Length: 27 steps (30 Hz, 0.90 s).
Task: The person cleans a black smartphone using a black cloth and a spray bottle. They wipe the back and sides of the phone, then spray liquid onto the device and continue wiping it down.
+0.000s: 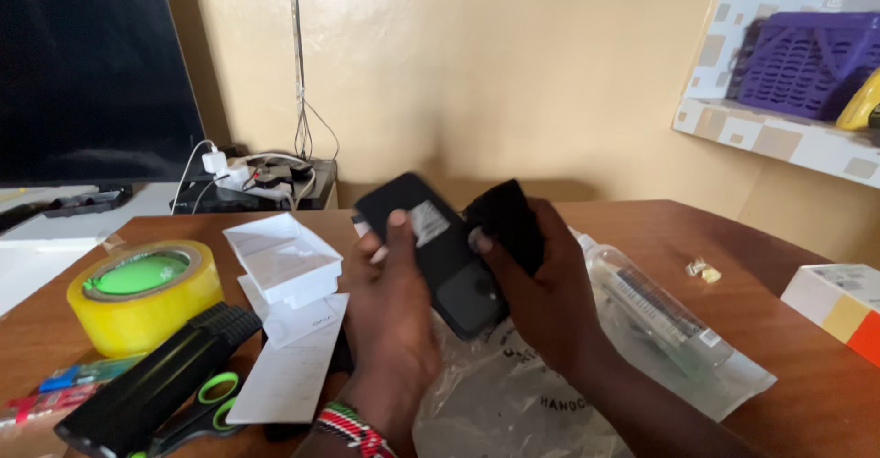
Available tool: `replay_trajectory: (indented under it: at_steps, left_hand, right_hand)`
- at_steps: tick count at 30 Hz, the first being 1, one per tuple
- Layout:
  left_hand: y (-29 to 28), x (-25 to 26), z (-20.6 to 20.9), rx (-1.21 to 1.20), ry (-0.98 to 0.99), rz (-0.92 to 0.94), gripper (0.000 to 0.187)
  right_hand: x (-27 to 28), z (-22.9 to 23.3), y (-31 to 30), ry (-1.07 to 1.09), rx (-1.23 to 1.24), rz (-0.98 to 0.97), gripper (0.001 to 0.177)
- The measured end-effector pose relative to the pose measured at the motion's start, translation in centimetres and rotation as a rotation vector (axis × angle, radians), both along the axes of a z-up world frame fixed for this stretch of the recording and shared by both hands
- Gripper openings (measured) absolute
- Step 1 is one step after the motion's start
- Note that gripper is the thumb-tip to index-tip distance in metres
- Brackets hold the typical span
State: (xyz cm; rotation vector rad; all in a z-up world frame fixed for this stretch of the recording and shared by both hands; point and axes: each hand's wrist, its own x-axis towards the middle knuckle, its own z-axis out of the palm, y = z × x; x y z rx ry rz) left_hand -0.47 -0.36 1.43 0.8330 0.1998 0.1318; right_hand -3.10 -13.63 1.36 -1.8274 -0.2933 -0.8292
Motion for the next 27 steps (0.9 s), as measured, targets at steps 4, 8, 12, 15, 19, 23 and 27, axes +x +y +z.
replay_trajectory:
  at_steps: [4,8,12,15,19,23,27]
  left_hand:
    - [-1.4,-1.9,1.1,-0.070,-0.210,-0.337,0.045]
    - [-0.6,-1.2,0.2,-0.120,-0.261,-0.343,0.046]
    - [1.3,1.2,-0.9,-0.431,-0.336,-0.489,0.067]
    - [2.2,1.9,-1.3,-0.440,-0.370,-0.414,0.054]
    - [2.0,2.0,-1.5,-0.379,-0.252,-0.469,0.063]
    - [2.0,2.4,-2.0,-0.520,-0.308,-0.390,0.047]
    - [1.5,3.1,-3.0,-0.384,-0.345,-0.392,0.061]
  right_hand:
    - [0.3,-0.6,0.7,-0.104,0.096,-0.052,0.029]
    - [-1.2,-1.1,1.7,-0.411,-0.348,-0.186,0.044]
    - [-1.2,-0.4,1.4,-0.549,-0.717,-0.017,0.041]
    - [-0.1,-0.5,1.2,0.007,-0.374,-0.025,0.027]
    - [0.4,-1.1,0.6,-0.519,-0.650,0.138,0.028]
    - [0.2,-0.6,0.6,-0.241,-0.585,0.102,0.020]
    - [0.0,-0.9,-0.3,-0.254,-0.536,0.373,0.021]
